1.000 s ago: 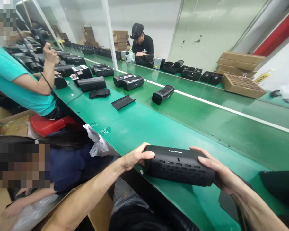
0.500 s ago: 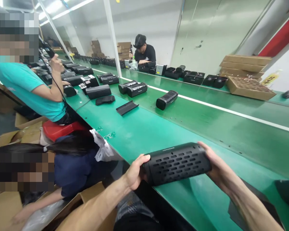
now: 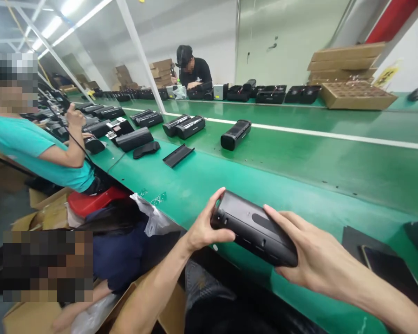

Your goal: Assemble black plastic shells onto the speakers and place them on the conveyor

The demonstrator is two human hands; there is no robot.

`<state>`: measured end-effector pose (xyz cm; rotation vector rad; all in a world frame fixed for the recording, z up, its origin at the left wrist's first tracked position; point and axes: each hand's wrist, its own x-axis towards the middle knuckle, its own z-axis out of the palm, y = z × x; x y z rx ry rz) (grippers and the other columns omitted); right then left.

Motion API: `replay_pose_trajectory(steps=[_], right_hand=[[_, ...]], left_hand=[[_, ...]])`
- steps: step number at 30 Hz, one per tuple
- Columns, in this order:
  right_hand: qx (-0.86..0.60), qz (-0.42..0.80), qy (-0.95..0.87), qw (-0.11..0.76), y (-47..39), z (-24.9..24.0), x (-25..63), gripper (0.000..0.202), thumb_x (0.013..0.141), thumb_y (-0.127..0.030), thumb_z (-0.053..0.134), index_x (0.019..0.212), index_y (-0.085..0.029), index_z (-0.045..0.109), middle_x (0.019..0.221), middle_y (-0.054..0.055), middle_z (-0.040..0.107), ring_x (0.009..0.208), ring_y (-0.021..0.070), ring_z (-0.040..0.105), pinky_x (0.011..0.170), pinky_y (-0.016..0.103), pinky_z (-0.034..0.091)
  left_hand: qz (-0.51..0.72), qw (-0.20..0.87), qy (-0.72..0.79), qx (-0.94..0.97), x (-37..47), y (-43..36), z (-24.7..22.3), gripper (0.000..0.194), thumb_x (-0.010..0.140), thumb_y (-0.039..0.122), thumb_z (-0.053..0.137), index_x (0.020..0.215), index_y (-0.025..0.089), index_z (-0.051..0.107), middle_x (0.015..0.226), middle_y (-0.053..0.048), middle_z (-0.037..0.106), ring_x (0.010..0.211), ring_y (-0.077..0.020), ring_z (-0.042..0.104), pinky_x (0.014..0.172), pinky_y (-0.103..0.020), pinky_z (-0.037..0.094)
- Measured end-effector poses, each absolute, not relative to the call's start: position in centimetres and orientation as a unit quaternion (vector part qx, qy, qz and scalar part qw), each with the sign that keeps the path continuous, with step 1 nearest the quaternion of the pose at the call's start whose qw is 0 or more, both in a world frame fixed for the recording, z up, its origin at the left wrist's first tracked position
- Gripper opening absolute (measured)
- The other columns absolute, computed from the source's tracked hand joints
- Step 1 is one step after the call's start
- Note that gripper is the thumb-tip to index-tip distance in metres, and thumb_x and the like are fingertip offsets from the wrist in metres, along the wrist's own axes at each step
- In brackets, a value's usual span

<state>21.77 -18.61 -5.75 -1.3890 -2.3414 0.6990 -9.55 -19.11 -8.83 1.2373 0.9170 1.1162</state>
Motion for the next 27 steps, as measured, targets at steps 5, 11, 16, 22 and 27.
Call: replay_pose_trajectory(steps=[5, 11, 16, 22, 27], right_hand=[[-0.466, 0.214, -0.842, 0.166, -19.1, -7.9, 22.6, 0.108, 0.069, -0.033, 0.088, 0.168, -0.035, 0.043, 0.158, 0.015, 0.057, 0.132, 0.0491, 0.06, 0.105, 0.066, 0.052], [-0.566, 0.412, -0.632, 0.331, -21.5, -12.8, 24.5, 0.109, 0.078, -0.067, 0.084, 0.167, -0.033, 0.033, 0.167, 0.014, 0.045, 0.145, 0.0447, 0.051, 0.119, 0.058, 0.043], [-0.522, 0.469, -0.586, 0.405, -22.1, -14.1, 23.1, 0.095, 0.079, -0.077, 0.077, 0.154, -0.031, 0.041, 0.168, 0.014, 0.041, 0.15, 0.0425, 0.044, 0.121, 0.052, 0.039], [-0.527, 0.466, -0.579, 0.412, -22.3, -13.9, 22.4, 0.074, 0.09, -0.065, 0.072, 0.151, -0.033, 0.043, 0.165, 0.012, 0.047, 0.147, 0.0393, 0.048, 0.113, 0.048, 0.044], [-0.546, 0.443, -0.586, 0.403, -22.6, -13.9, 22.1, 0.071, 0.094, -0.063, 0.069, 0.152, -0.033, 0.042, 0.161, 0.012, 0.049, 0.142, 0.0386, 0.051, 0.11, 0.046, 0.045]], left_hand=[[0.466, 0.558, 0.42, 0.544, -8.0, -19.3, -11.4, 0.138, 0.061, 0.055, 0.099, 0.17, 0.028, 0.019, 0.163, -0.016, 0.043, 0.144, -0.0395, 0.051, 0.123, -0.049, 0.041], [0.427, 0.568, 0.422, 0.563, -9.4, -20.1, -13.3, 0.133, 0.066, 0.052, 0.097, 0.169, 0.028, 0.017, 0.162, -0.016, 0.042, 0.14, -0.0366, 0.053, 0.124, -0.047, 0.039], [0.433, 0.544, 0.424, 0.58, -9.8, -19.8, -13.7, 0.116, 0.072, 0.058, 0.091, 0.163, 0.028, 0.025, 0.169, -0.014, 0.03, 0.146, -0.0369, 0.044, 0.124, -0.045, 0.036], [0.446, 0.538, 0.429, 0.573, -9.2, -19.7, -13.9, 0.108, 0.072, 0.065, 0.085, 0.159, 0.027, 0.033, 0.155, -0.014, 0.043, 0.128, -0.0346, 0.054, 0.114, -0.048, 0.044], [0.441, 0.553, 0.438, 0.555, -9.1, -19.4, -13.5, 0.096, 0.074, 0.055, 0.084, 0.153, 0.025, 0.038, 0.135, -0.012, 0.056, 0.118, -0.0321, 0.058, 0.104, -0.045, 0.049]])
